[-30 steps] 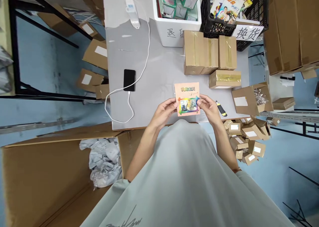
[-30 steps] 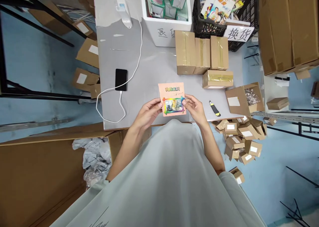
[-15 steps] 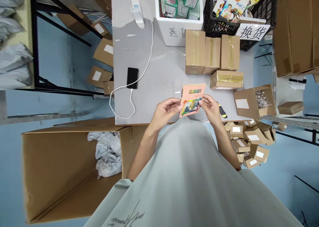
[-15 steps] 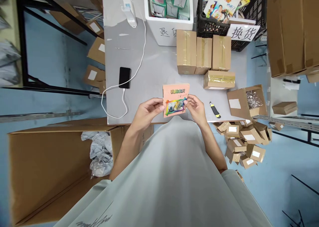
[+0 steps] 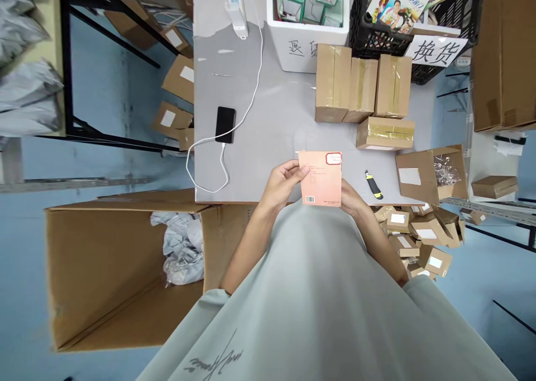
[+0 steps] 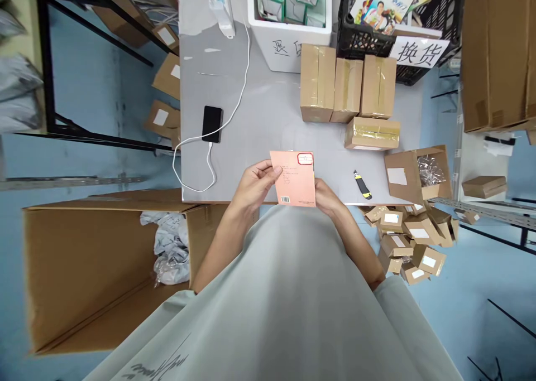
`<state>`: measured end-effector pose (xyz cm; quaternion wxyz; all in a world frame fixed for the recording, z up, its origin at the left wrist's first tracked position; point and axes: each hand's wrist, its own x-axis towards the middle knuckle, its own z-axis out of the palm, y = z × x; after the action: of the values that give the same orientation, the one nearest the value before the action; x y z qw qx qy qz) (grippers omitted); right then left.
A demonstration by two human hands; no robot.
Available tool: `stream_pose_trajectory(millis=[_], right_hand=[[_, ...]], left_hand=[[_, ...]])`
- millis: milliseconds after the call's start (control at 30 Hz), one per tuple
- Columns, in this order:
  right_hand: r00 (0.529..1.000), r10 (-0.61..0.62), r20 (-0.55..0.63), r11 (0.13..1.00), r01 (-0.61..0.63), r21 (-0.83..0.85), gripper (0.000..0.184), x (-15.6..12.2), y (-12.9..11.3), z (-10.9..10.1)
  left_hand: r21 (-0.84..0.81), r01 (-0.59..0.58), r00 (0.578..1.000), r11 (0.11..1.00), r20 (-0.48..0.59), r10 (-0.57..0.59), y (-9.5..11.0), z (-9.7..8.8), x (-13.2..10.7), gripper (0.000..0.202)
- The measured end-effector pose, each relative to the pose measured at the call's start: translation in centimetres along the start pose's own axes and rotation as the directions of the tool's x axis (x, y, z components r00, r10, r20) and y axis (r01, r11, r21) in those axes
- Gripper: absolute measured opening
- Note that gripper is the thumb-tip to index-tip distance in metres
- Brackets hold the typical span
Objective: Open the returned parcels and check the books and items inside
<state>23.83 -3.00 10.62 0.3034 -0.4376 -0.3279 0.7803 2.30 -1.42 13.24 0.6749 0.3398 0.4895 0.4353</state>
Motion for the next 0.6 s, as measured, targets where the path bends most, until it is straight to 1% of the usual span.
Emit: stream_pose_trajectory(millis=[33,100,133,200,333,467,600], right_hand=[[0.998,-0.015,-0.054,1.0,0.014,-0.016,0.06,-0.3,-0.3,-0.5],[0.99,-0.053,-0.129,0.998,0.05,-0.028,0.066,-0.8,-1.1,-1.4],[0.986,-0.083,-0.147,0.996,0.078,-0.039,0.067,-1.0,-1.4,-1.7],[0.977,-0.146,-0.154,0.987,0.133,-0.089,0.063,-1.2,-1.9,-2.0],[0.959,-0.233,-0.159,0.964,0.207,-0.167,0.056,-1.1,-2.0,-1.3],[0.949,-0.257,-0.183,0.958,0.226,-0.174,0.056,-1.2,-2.1,-0.7],[0.944,-0.272,-0.188,0.953,0.237,-0.187,0.055,-1.5,-2.3,-0.6]], left_hand=[[0.019,-0.017,0.999,1.0,-0.044,0.018,0.2,-0.2,0.0,0.065],[0.052,-0.028,0.995,0.998,-0.096,0.033,0.4,-0.7,0.1,0.065],[0.062,-0.028,0.994,0.998,-0.108,0.034,0.5,-0.9,0.1,0.066],[0.066,-0.024,0.993,0.998,-0.114,0.032,0.5,-1.1,0.3,0.066],[0.037,-0.021,0.996,0.999,-0.086,0.024,0.4,-1.4,0.3,0.065],[-0.007,-0.034,0.999,0.999,-0.029,0.033,0.7,-1.5,-0.1,0.066],[0.008,-0.059,0.998,0.998,0.006,0.059,1.0,-1.7,-0.5,0.064]])
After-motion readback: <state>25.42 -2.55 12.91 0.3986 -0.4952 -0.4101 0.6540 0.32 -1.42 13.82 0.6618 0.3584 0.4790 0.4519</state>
